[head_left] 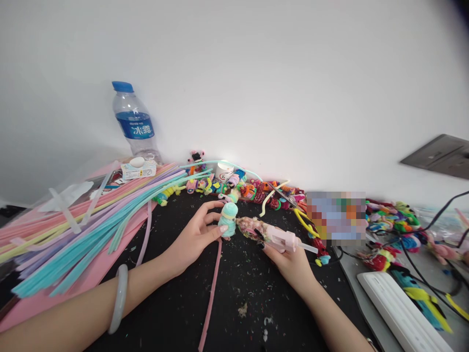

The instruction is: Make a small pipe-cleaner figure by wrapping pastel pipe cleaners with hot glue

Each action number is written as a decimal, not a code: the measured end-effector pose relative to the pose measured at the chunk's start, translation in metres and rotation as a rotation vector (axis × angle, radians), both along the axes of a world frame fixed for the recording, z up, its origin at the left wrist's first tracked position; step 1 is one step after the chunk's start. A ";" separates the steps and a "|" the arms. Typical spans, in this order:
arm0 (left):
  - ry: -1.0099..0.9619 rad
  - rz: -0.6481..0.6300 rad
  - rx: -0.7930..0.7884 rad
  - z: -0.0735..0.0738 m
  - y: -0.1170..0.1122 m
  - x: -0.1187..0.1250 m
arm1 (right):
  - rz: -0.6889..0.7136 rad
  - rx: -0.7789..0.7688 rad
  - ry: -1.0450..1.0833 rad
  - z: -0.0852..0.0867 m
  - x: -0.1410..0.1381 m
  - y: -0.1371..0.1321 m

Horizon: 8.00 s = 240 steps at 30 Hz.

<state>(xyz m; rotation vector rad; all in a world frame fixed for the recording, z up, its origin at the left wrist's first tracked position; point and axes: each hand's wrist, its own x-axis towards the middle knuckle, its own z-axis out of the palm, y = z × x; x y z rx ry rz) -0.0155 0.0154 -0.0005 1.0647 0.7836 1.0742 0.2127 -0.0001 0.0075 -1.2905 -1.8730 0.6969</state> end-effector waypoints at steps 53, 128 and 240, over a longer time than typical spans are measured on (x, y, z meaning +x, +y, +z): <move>0.120 0.013 -0.071 0.003 0.000 0.000 | -0.023 0.065 -0.126 -0.002 0.000 -0.001; 0.098 -0.002 -0.030 -0.006 0.003 -0.002 | -0.018 0.002 -0.051 0.001 -0.002 0.000; 0.581 0.322 0.279 -0.004 -0.004 -0.002 | -0.019 0.115 -0.145 -0.004 -0.003 -0.005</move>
